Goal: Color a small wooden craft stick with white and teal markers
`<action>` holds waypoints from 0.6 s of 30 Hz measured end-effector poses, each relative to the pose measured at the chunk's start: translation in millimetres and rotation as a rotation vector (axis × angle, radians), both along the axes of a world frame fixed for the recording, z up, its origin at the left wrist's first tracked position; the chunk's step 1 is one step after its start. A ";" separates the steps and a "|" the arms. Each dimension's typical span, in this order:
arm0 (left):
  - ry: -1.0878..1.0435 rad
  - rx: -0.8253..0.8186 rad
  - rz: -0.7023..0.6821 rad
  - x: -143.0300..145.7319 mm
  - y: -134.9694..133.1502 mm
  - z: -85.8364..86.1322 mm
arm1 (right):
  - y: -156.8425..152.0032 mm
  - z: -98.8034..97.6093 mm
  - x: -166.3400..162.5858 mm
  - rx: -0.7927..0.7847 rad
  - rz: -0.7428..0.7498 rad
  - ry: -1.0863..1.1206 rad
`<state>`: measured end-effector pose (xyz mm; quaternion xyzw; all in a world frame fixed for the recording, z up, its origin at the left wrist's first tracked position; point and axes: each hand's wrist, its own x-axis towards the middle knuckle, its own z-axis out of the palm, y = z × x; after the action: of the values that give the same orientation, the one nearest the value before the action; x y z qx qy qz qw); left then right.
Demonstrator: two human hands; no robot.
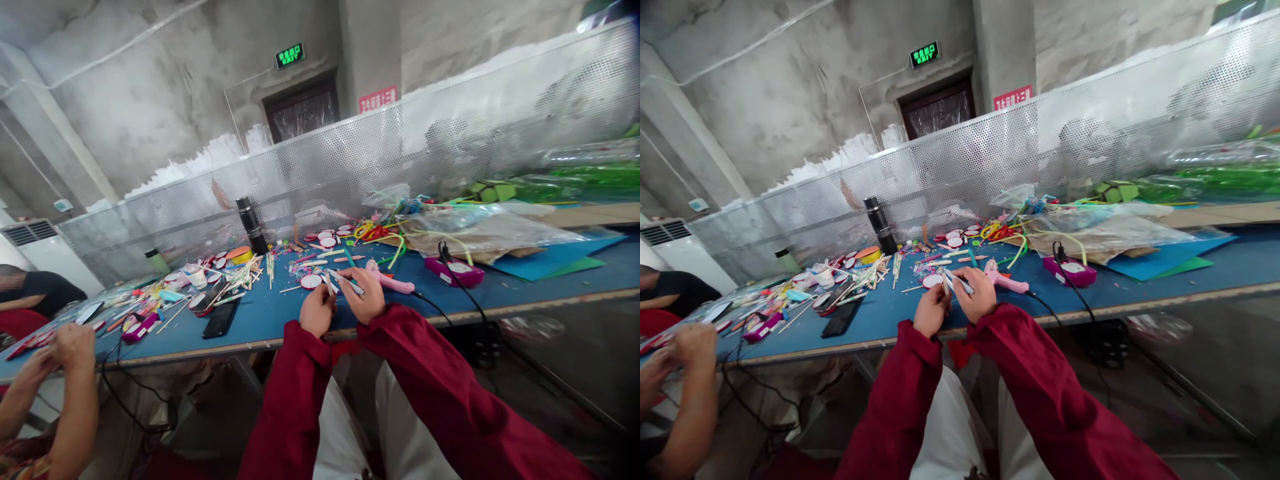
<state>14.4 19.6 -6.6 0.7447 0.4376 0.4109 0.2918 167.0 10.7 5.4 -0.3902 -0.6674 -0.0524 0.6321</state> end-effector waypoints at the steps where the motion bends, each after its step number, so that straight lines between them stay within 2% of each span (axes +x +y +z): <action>1: 0.003 0.006 0.001 0.0 -0.1 0.1 | 0.1 -0.1 0.0 0.000 -0.002 -0.001; 18: 0.043 0.002 0.044 1.3 -5.4 5.8 | -0.8 0.1 -0.3 -0.019 0.038 -0.003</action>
<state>15.7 14.2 -0.8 0.7440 0.4595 0.4014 0.2724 166.7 9.9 5.6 -0.3832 -0.6762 -0.0346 0.6283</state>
